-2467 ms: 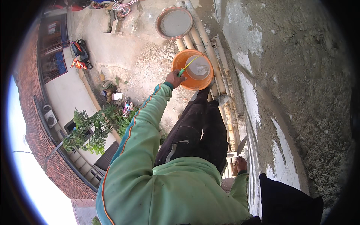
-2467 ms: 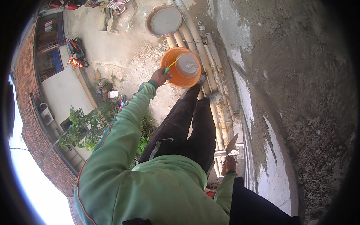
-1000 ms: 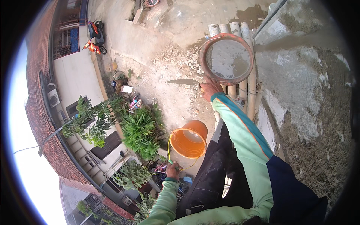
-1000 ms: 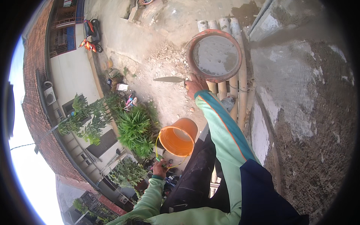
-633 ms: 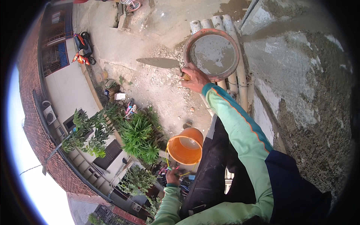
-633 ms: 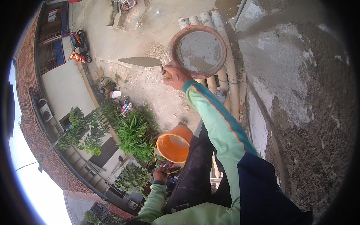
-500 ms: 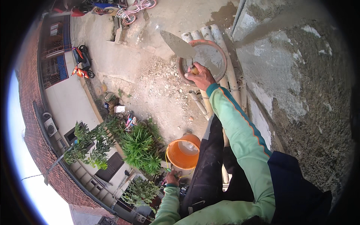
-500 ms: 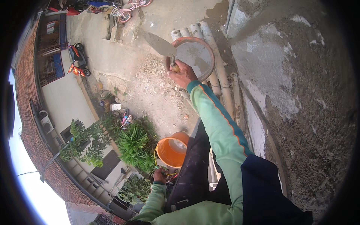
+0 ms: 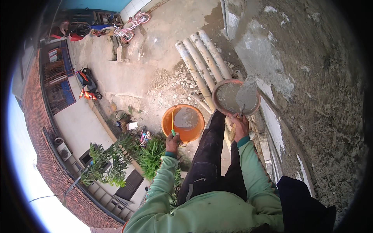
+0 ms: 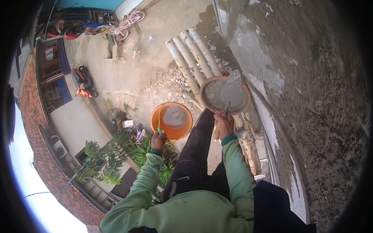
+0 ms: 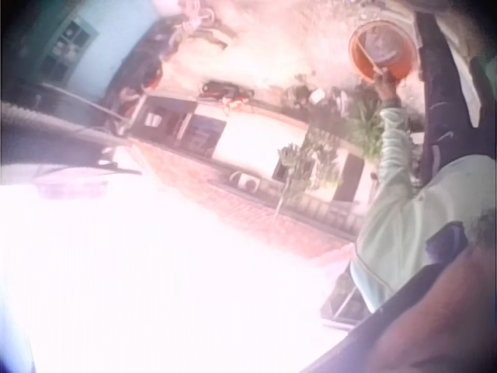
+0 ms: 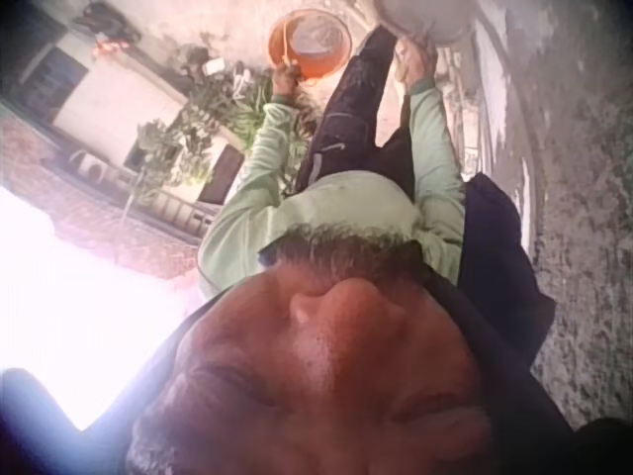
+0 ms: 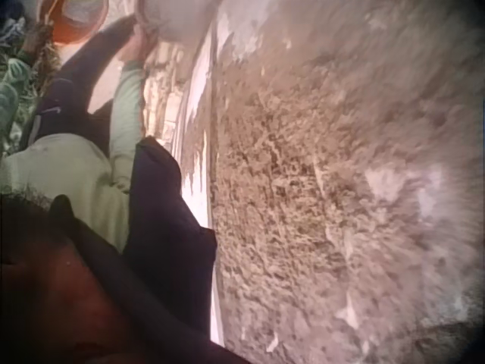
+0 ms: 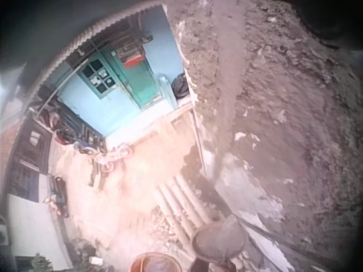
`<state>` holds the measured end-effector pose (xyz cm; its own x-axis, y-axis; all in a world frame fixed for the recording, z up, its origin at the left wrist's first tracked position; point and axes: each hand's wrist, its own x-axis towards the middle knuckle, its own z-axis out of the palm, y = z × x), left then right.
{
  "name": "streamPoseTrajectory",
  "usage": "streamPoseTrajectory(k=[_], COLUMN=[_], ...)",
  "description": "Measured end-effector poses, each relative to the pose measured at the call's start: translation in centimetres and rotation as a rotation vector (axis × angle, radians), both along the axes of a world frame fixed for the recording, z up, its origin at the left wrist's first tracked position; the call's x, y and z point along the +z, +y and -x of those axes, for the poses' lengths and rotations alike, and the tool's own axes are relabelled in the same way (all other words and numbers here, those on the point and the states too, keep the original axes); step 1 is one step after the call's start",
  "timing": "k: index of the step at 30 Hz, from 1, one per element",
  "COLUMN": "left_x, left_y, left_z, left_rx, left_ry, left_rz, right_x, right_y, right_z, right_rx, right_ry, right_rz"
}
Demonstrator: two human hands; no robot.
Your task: The person scoops wet cement from a bucket using a trowel and applies it to a white block wall. They spread and smooth the cement across the surface while standing on a bamboo scaffold.
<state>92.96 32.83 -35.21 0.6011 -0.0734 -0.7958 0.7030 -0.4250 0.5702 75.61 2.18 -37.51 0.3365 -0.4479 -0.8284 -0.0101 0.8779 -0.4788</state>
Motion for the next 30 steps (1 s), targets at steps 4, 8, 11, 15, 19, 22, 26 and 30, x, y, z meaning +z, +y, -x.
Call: streamPoseTrajectory(k=[4, 8, 11, 15, 19, 22, 26, 30], left_x=[-4.3, -6.0, -7.6, -12.2, -17.3, -21.1, -19.5, -19.6], left_y=[-3.1, -8.0, -12.2, -16.9, -22.4, -17.5, -27.3, -21.2], left_z=[-4.2, -10.4, -13.7, -16.5, -16.5, -23.7, -15.0, -17.0], left_rx=[-0.193, -0.133, -0.153, -0.402, -0.494, -0.593, -0.391, -1.198], left_ry=[-0.101, -0.105, -0.084, -0.17, -0.189, -0.335, -0.266, -0.7], left_rz=[-0.056, 0.056, 0.121, 0.021, -0.051, -0.103, 0.082, -0.156], right_x=[-2.0, -9.8, -7.0, -7.3, -4.9, -7.8, -11.5, -16.5], right_y=[2.1, 6.5, 8.1, 13.7, 17.9, 18.8, 24.0, 27.9], right_z=[8.6, 24.5, 32.3, 46.0, 51.4, 54.9, 54.4, 57.1], right_rx=[-0.238, -0.314, -0.272, -0.256, -0.451, -0.367, -0.51, -0.435], right_ry=[0.329, 0.602, 0.722, 0.848, 0.921, 0.792, 0.813, 0.793], right_rz=[0.189, 0.104, 0.016, -0.067, -0.155, -0.205, -0.273, -0.453])
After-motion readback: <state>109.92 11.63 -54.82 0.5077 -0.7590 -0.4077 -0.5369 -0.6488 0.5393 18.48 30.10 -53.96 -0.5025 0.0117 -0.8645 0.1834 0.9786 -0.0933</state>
